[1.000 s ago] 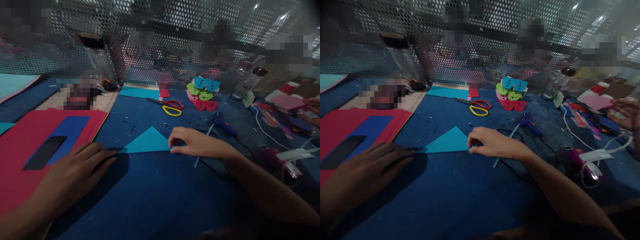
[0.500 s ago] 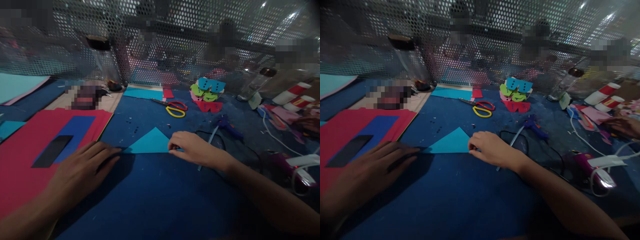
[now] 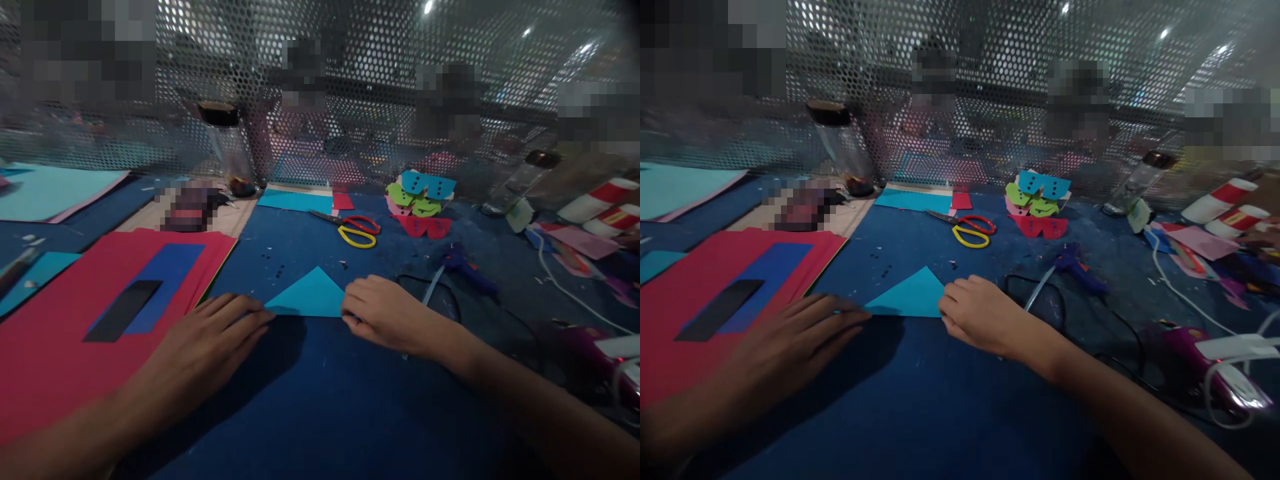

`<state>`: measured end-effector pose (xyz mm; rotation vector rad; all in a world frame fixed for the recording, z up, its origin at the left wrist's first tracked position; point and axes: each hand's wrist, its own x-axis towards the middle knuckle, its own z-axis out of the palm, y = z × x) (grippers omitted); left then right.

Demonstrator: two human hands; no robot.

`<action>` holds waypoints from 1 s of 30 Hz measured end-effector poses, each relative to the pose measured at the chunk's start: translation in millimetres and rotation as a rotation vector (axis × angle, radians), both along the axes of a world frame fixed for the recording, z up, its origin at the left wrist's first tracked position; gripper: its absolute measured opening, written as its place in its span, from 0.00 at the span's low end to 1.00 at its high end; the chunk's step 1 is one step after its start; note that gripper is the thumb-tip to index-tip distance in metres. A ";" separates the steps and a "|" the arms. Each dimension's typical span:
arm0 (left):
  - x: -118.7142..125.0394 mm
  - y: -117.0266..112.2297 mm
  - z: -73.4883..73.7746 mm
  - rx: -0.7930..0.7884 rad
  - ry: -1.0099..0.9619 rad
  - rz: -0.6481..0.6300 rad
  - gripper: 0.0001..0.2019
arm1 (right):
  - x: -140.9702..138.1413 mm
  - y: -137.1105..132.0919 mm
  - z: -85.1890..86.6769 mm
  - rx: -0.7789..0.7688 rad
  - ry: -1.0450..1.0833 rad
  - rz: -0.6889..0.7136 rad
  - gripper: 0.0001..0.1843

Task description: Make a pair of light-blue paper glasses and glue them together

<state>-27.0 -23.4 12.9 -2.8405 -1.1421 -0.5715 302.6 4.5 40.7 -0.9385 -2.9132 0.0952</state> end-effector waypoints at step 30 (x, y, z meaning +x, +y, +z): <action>23.1 23.5 -9.2 0.011 -0.120 -0.092 0.08 | 2.3 1.1 3.5 -0.103 0.072 -0.034 0.05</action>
